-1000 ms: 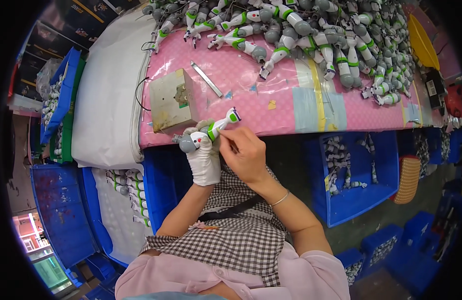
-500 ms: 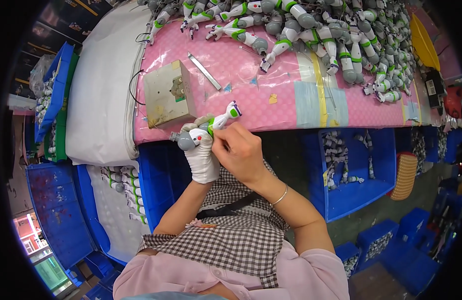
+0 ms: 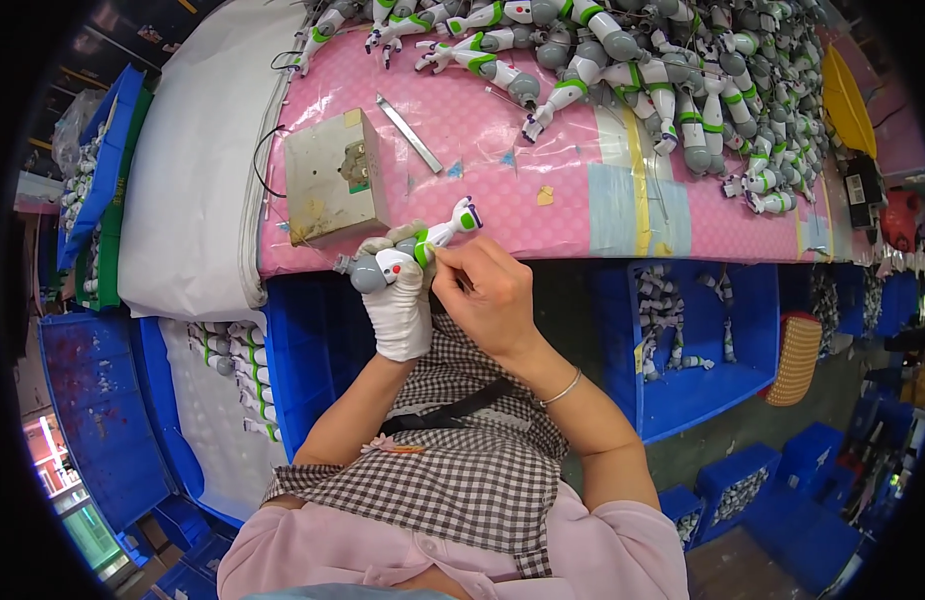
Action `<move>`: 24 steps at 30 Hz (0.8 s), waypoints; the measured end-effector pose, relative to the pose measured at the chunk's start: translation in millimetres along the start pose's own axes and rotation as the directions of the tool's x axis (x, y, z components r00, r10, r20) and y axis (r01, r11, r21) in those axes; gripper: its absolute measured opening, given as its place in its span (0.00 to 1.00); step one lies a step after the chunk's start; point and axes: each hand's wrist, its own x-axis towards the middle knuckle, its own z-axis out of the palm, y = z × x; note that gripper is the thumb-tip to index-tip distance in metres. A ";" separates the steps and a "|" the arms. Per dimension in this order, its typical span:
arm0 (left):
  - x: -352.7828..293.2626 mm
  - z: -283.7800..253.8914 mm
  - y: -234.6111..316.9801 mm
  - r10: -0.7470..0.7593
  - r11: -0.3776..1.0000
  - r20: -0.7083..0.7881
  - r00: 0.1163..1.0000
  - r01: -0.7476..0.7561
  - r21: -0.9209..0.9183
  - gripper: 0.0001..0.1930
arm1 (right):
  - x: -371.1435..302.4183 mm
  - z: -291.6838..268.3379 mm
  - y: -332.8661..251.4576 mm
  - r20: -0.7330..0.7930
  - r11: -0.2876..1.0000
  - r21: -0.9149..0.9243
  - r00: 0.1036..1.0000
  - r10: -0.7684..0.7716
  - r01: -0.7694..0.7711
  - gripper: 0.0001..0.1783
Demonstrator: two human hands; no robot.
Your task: Assembling and checking small toy figurines and placing them into a plastic tray.
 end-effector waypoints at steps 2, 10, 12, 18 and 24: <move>0.8 -0.1 0.8 0.003 1.000 0.004 1.000 -0.003 -0.001 0.23 | 1.4 0.8 1.0 -0.003 0.998 0.022 0.999 -0.053 0.053 0.07; 1.8 -3.1 -0.3 0.003 1.000 0.031 1.000 -0.003 -0.019 0.23 | 3.7 -4.4 -0.3 0.070 0.992 -0.024 0.990 -0.120 0.121 0.08; 3.3 -7.2 -3.8 0.027 0.999 0.030 0.999 -0.027 0.026 0.24 | 4.4 -5.8 -2.2 0.058 0.991 -0.029 0.990 -0.127 0.129 0.09; 0.7 -2.9 -3.7 0.062 0.998 0.034 0.998 -0.062 -0.001 0.23 | 6.0 -6.8 -7.8 0.097 0.988 -0.080 0.988 -0.124 0.132 0.09; 0.3 -3.7 -4.4 0.002 1.000 0.039 0.999 -0.001 -0.028 0.24 | 2.7 -6.7 -10.2 0.093 0.986 -0.132 0.991 -0.093 0.105 0.09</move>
